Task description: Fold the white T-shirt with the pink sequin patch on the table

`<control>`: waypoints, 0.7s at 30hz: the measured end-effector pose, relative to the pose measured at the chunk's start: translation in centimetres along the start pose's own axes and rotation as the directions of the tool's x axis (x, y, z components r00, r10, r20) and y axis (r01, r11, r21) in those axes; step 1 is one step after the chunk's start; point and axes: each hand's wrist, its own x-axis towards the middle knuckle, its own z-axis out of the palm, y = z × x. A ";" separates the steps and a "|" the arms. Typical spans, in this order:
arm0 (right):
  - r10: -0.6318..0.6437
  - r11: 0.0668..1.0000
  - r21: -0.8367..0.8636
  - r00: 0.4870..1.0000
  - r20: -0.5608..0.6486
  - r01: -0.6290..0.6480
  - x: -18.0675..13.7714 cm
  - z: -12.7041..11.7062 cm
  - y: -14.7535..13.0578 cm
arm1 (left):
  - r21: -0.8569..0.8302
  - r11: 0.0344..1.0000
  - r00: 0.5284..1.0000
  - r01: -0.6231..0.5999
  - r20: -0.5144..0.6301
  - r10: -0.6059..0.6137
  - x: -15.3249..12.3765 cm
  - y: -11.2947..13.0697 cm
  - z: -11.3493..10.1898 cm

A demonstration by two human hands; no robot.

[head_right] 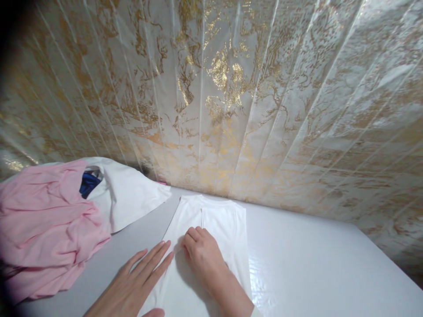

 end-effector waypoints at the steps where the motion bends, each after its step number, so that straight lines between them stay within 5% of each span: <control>1: 0.008 1.000 0.001 1.000 -0.006 -0.008 0.0 0.1 0.0 | 0.002 1.000 1.000 -0.008 -0.010 0.008 -0.1 -0.1 0.2; 8: 0.095 0.963 0.257 0.994 -0.050 -0.079 -0.5 -0.8 0.1 | 0.052 0.996 0.989 -0.077 -0.124 0.083 0.5 -0.7 -1.1; 12: 0.236 0.894 0.421 0.961 -0.145 -0.156 -1.1 -1.3 0.7 | 0.017 0.999 0.998 -0.031 -0.058 0.032 1.4 -0.5 -1.6; 17: 0.190 0.943 0.286 0.980 -0.051 -0.168 -1.0 -1.4 0.8 | -0.073 0.996 0.998 -0.055 -0.003 0.055 2.9 -0.1 -1.1; 21: 0.202 0.938 0.291 0.979 -0.018 -0.189 -0.8 -1.3 0.7 | -0.172 0.978 0.991 0.114 0.085 -0.101 5.6 0.3 -2.7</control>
